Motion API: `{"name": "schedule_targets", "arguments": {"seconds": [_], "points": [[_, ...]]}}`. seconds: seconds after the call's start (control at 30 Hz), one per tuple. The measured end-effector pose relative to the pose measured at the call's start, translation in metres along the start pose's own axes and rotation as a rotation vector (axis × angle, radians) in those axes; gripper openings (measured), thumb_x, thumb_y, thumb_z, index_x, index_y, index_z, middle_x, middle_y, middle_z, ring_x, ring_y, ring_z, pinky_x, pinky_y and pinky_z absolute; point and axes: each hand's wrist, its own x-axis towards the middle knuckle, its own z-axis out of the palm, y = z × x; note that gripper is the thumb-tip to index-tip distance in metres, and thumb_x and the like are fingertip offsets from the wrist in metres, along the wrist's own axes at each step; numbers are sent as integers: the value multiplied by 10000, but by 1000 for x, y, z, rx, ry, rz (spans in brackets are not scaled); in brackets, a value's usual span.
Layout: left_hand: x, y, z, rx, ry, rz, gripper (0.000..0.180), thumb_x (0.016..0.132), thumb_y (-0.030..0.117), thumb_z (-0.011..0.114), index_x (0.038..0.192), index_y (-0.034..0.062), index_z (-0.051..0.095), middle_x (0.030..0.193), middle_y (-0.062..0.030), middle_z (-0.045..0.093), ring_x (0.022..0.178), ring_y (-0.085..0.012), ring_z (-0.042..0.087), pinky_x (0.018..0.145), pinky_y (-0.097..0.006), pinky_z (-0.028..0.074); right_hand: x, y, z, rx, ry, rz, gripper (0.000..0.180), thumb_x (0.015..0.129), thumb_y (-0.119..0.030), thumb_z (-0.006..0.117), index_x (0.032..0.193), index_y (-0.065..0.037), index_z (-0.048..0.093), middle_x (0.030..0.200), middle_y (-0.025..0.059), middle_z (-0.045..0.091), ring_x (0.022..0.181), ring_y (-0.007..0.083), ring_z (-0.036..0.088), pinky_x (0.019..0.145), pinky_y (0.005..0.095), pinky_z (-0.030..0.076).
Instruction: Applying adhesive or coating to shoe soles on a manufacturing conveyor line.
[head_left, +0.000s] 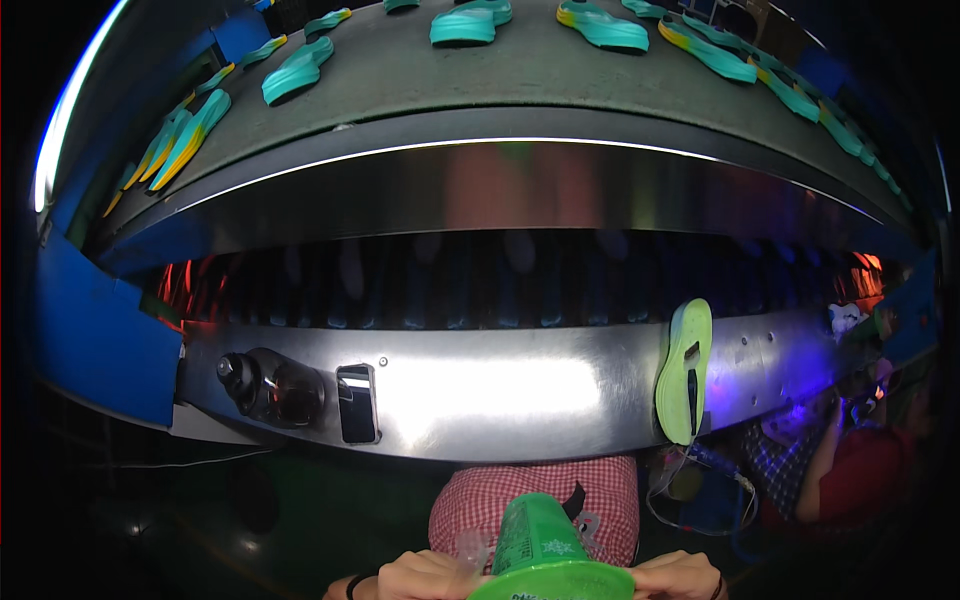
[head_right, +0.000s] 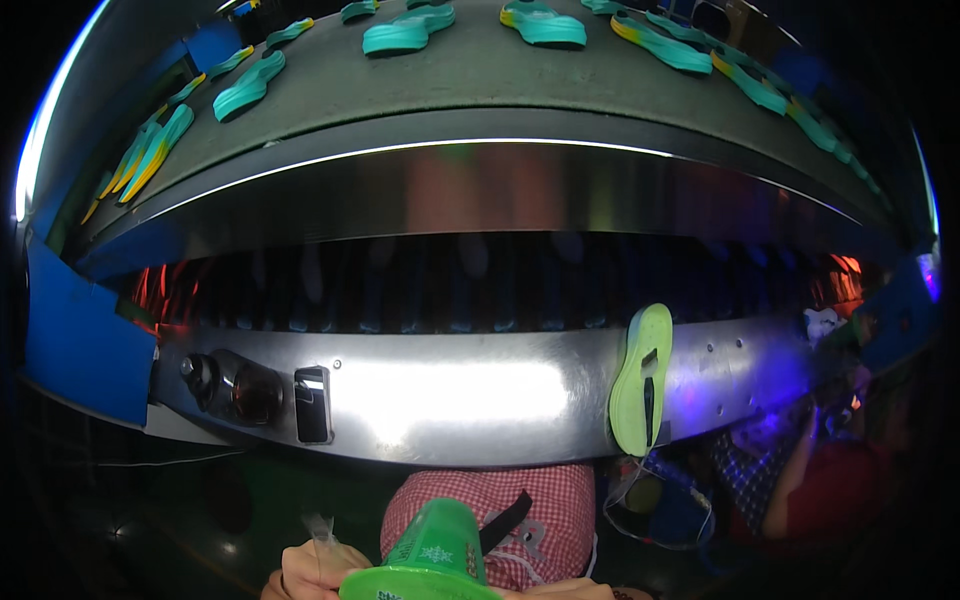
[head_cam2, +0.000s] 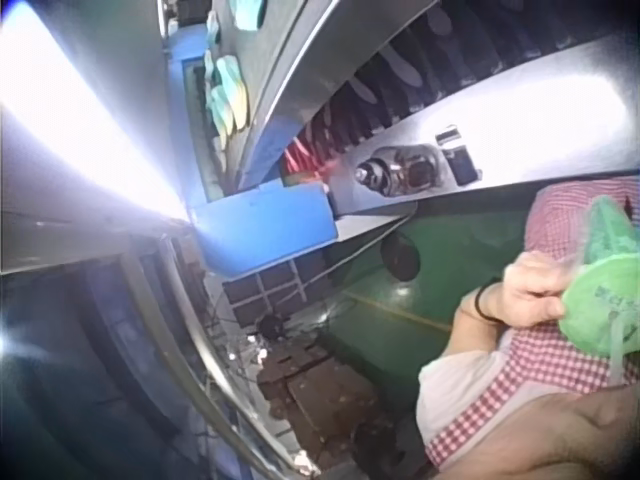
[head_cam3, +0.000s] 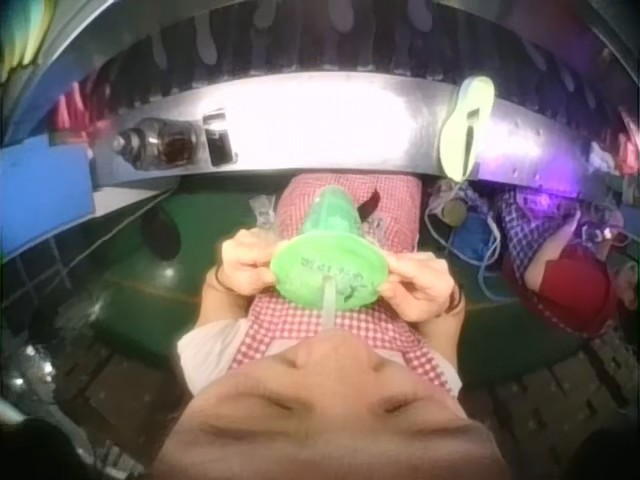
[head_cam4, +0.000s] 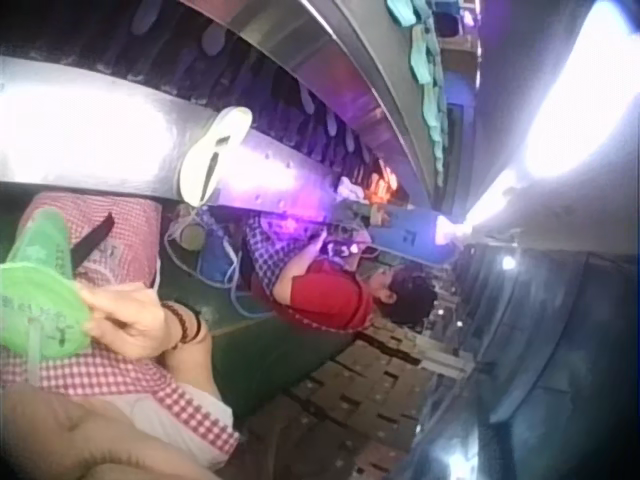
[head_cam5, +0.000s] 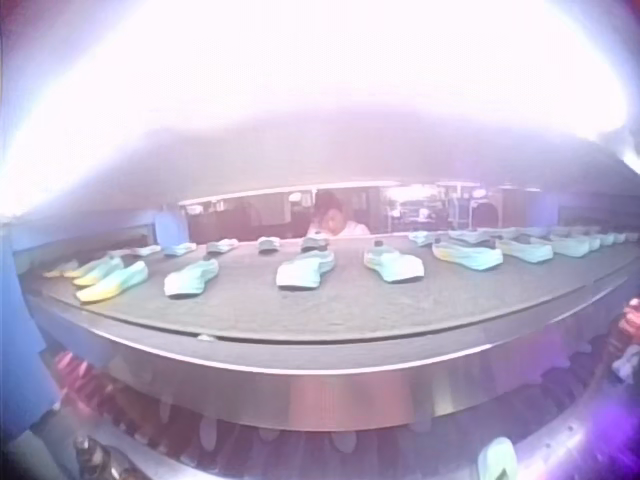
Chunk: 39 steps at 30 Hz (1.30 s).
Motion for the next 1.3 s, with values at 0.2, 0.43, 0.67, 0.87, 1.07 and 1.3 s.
{"name": "schedule_targets", "arguments": {"seconds": [0.2, 0.43, 0.67, 0.87, 1.07, 1.3], "points": [[2, -1, -1, -10, -49, 43, 284, 770, 108, 613, 872, -155, 580, 587, -145, 557, 468, -209, 536, 437, -299, 397, -2, -1, 0, -31, 18, -29, 275, 771, -56, 600, 964, 136, 558, 656, 160, 609, 529, 194, 590, 476, 244, 453], [5, 0, -3, -12, -64, 40, 283, 763, 94, 613, 871, -165, 574, 590, -156, 552, 476, -222, 538, 441, -303, 398, -1, -3, 0, -28, 44, -18, 270, 765, -59, 606, 958, 127, 565, 688, 177, 616, 536, 209, 594, 484, 254, 461], [8, 1, -4, -21, -83, 61, 283, 748, 77, 622, 871, -173, 568, 595, -158, 549, 482, -220, 535, 444, -309, 398, 1, -5, 0, -45, 38, -6, 272, 765, -72, 607, 954, 121, 570, 721, 193, 621, 542, 214, 596, 487, 257, 461], [11, 0, -2, -17, -88, 81, 265, 748, 64, 619, 873, -164, 572, 599, -155, 551, 488, -216, 537, 447, -310, 401, 0, -5, -3, -57, 32, 3, 274, 765, -77, 608, 947, 124, 571, 723, 198, 619, 556, 216, 602, 489, 255, 463], [12, 2, -2, -36, -76, 66, 267, 748, 54, 617, 895, -163, 570, 605, -160, 556, 490, -221, 542, 452, -308, 411, 1, -5, -2, -37, 39, -27, 278, 763, -64, 608, 958, 130, 567, 710, 190, 617, 542, 209, 597, 486, 252, 463], [12, 1, -2, 70, -35, -10, 289, 772, 92, 610, 927, -149, 572, 615, -149, 576, 489, -207, 552, 455, -298, 414, 7, -6, -4, 11, 56, -5, 301, 772, -52, 596, 985, 154, 542, 636, 145, 597, 503, 159, 574, 456, 225, 440]]}}
